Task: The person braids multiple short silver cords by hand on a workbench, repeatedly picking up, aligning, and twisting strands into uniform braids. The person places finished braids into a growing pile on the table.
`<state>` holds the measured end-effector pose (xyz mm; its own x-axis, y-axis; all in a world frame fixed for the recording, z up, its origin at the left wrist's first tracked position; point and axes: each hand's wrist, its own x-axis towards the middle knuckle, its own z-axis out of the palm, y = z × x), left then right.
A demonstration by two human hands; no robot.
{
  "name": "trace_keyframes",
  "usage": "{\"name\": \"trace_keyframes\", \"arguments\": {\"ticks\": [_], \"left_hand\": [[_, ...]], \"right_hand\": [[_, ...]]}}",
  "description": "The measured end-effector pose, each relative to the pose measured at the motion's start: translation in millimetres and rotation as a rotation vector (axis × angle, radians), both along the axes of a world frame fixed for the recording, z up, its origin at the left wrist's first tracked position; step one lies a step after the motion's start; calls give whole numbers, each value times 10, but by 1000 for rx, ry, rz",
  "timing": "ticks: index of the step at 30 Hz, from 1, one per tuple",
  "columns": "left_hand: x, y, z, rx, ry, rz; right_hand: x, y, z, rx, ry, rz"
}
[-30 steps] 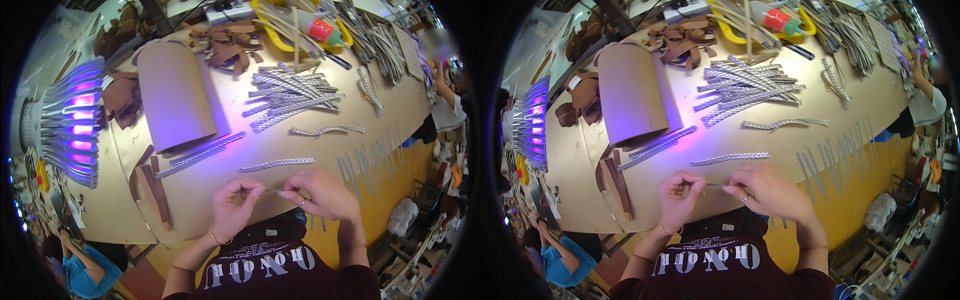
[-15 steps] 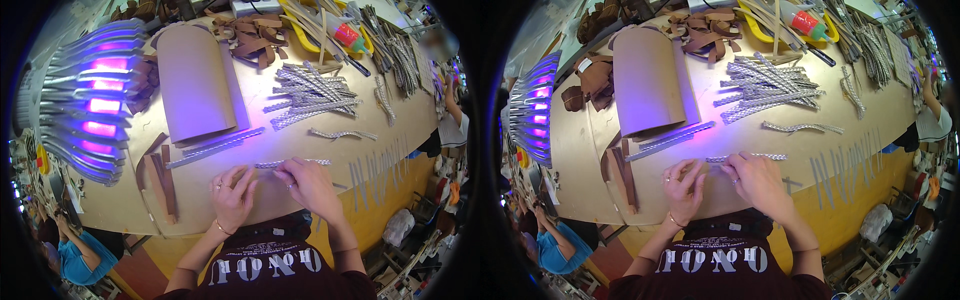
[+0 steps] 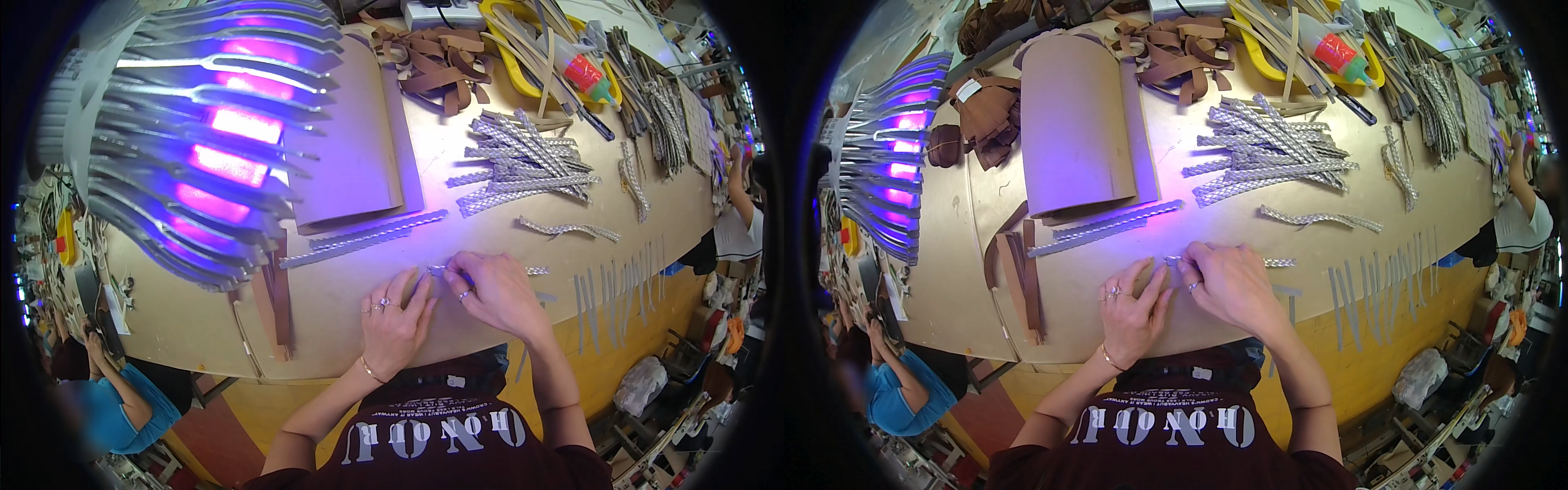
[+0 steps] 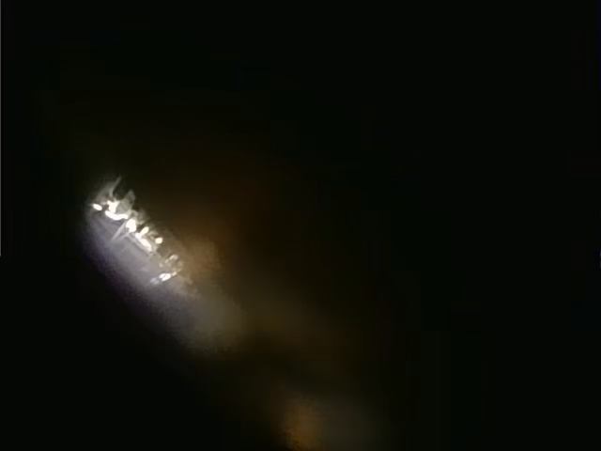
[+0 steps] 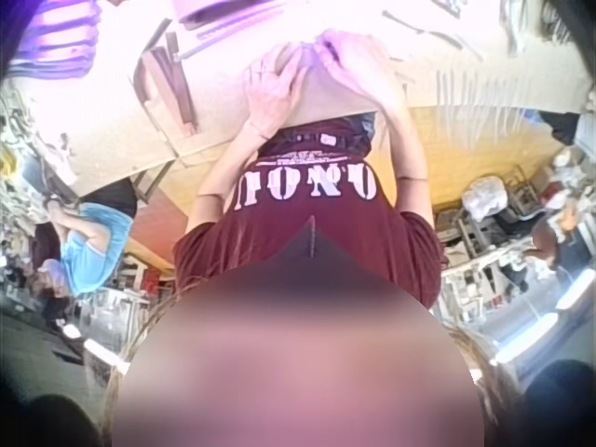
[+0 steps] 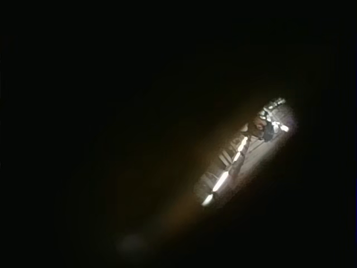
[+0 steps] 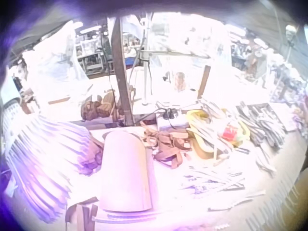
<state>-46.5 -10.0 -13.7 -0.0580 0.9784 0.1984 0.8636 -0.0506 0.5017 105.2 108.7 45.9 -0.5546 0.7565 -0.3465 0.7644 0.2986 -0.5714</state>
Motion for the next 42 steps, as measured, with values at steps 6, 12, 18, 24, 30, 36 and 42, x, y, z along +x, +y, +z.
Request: {"name": "trace_keyframes", "arguments": {"ticks": [6, 12, 18, 24, 30, 36, 42], "left_hand": [[1, 0, -7, 4, -2, -2], [-5, 2, 9, -6, -9, -8], [16, 24, 30, -28, 49, -15], [37, 34, 51, -51, 164, -48], [14, 58, 78, -55, 213, -83], [8, 76, 102, -47, 237, -98], [17, 76, 114, -64, 250, -102]], "right_hand": [[-20, 26, -8, -3, -18, 1], [-25, 25, -13, -20, -49, 1], [-41, 37, -9, -11, -73, 12], [-31, 1, -9, 42, -75, 12], [163, 23, -2, -26, -50, -93], [218, 50, 13, -43, -22, -97], [203, 58, 23, -63, -53, -102]]}}
